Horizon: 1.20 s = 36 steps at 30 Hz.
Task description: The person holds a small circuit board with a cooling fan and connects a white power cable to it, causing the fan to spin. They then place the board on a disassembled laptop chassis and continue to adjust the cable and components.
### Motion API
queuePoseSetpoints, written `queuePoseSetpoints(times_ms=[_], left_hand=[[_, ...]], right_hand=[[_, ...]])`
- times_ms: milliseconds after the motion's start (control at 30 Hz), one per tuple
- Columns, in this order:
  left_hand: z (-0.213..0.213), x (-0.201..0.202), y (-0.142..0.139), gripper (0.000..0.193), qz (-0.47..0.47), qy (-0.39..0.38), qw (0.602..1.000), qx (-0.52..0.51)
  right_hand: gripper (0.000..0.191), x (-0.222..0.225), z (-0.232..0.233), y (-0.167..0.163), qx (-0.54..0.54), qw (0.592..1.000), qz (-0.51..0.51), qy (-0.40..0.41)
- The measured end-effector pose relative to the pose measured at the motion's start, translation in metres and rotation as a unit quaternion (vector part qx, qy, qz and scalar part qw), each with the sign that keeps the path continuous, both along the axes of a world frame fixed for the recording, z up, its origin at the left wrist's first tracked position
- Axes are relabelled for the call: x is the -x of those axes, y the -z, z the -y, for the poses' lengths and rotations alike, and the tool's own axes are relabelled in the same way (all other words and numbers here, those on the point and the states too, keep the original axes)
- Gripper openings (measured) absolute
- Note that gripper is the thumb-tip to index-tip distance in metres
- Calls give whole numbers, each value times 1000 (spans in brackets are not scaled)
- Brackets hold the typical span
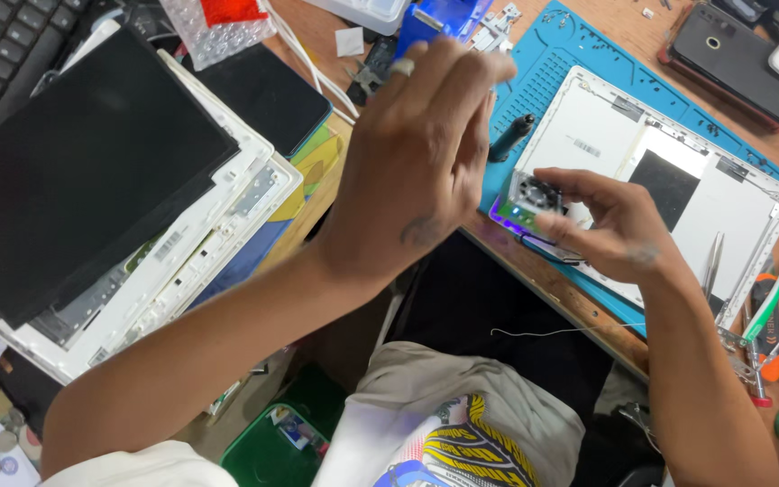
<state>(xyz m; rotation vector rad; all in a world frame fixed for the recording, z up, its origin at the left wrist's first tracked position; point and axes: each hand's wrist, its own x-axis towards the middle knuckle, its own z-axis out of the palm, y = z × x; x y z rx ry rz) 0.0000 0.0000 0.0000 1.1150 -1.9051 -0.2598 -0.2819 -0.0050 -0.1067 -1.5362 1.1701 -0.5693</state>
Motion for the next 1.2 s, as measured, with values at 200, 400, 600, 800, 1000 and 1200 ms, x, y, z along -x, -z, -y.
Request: queuePoseSetpoints(times_ms=[200,400,600,800,1000,1200], left_hand=[[-72,26,53,12,-9,24,984,-175],[-117,66,88,28,-93,56,966,-235],[-134,97,94,35,-134,37,959,-245],[-138,104,99,40,-151,22,959,-239],[-148,102,103,48,-181,22,960,-212],[-157,94,104,47,-173,23,957,-232]], right_hand=[[49,-4,-1,4,-50,997,36,40],[47,-7,-9,1,-31,999,-9,40],[48,-6,-17,0,37,999,-32,10],[48,-12,-18,1,71,990,-115,29],[47,-16,-24,5,84,994,-58,27],[49,-16,-27,7,84,995,-54,22]])
